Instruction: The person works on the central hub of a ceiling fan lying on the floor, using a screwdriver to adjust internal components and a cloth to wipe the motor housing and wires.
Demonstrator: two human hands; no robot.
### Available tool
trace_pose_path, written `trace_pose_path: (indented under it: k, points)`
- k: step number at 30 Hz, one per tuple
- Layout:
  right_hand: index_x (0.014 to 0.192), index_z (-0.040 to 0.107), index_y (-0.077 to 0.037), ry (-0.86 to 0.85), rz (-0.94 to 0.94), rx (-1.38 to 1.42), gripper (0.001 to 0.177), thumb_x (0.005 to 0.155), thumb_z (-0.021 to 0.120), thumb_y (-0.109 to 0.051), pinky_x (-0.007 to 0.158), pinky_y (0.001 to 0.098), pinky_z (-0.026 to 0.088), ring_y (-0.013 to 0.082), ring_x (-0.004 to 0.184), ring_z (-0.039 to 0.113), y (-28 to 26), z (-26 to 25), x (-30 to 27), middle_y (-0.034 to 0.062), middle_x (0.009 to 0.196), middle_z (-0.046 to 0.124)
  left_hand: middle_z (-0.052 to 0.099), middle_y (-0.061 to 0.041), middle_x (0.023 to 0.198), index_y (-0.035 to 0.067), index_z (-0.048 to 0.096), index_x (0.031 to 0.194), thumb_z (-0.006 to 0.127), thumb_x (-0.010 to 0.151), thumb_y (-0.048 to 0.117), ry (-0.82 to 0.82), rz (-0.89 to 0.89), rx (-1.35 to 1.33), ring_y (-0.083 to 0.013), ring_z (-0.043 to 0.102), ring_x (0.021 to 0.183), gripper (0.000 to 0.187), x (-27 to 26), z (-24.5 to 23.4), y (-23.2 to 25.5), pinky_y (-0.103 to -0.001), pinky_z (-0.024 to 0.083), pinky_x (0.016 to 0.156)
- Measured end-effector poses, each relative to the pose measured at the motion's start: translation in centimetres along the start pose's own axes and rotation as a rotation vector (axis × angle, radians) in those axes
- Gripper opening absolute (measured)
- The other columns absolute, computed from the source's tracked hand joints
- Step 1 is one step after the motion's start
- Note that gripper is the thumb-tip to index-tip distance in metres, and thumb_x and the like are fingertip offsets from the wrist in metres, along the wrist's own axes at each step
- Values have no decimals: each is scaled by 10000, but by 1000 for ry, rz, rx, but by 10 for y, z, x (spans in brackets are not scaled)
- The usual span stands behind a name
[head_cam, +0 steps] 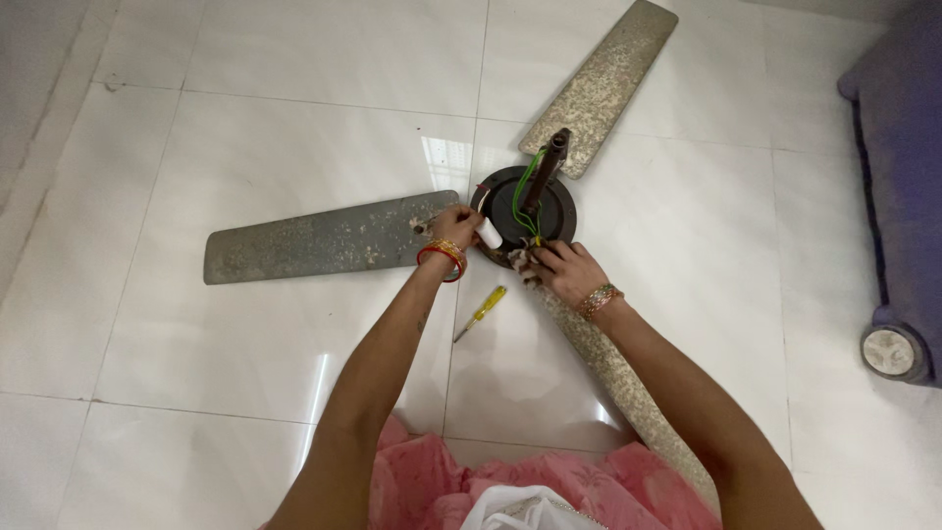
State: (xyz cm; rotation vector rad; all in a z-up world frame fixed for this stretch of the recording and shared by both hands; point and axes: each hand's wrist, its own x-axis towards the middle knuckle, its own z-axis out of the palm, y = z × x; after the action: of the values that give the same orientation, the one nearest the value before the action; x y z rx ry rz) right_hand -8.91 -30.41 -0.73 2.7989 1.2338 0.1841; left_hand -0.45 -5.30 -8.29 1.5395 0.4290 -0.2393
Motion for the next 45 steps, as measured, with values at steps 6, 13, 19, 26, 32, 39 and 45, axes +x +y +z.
trace_pose_path:
  k: [6,13,19,26,32,39,45]
  points:
    - [1157,767,-175,-127,30,-20,297,870,689,-164,951,349,502,178,1173,551,18,-6,2,-16,1320,645,728,-109,958,7,690,1019,713,880,159,-29,24,119,-189,712,783,208,2,2,-16,-314,616,657]
    - [1220,734,-205,-133,186,-108,390,837,730,-132,1026,362,493,189,1186,556,36,-8,-3,17,1330,628,725,-122,1071,2,636,1177,752,863,221,-73,96,174,-196,730,895,400,-7,-10,-12,-330,632,728]
    - [1355,654,-157,-178,572,35,497,869,727,-87,1039,379,501,256,1209,560,71,-7,11,106,1381,565,713,-162,1092,-29,603,1215,770,880,257,-26,35,260,-238,713,912,471,-19,-13,3,-357,596,767]
    - [1456,557,-39,17,912,488,599,873,577,99,1040,387,503,322,1167,537,46,12,43,216,1386,486,675,-125,1099,-4,571,1208,876,698,24,18,249,229,-218,683,986,594,-23,-7,-1,-341,589,884]
    - [1400,534,55,-85,741,341,732,698,743,71,1030,427,486,406,1180,487,5,16,23,268,1346,464,700,-125,1130,12,585,1195,866,710,0,29,319,280,-227,701,1036,561,-19,-8,-17,-343,589,912]
    - [1243,708,-18,-5,403,402,489,761,712,70,984,390,543,325,1156,598,-5,4,-1,183,1290,592,668,-168,1197,-13,544,1250,879,726,48,25,338,320,-252,681,1066,624,-14,-14,-20,-365,568,910]
    - [1182,778,-96,199,832,540,351,901,615,37,941,387,551,261,1062,659,40,-1,10,94,1207,680,655,-192,1220,-26,507,1300,863,756,116,24,270,403,-265,689,1032,666,-21,-15,-11,-366,567,914]
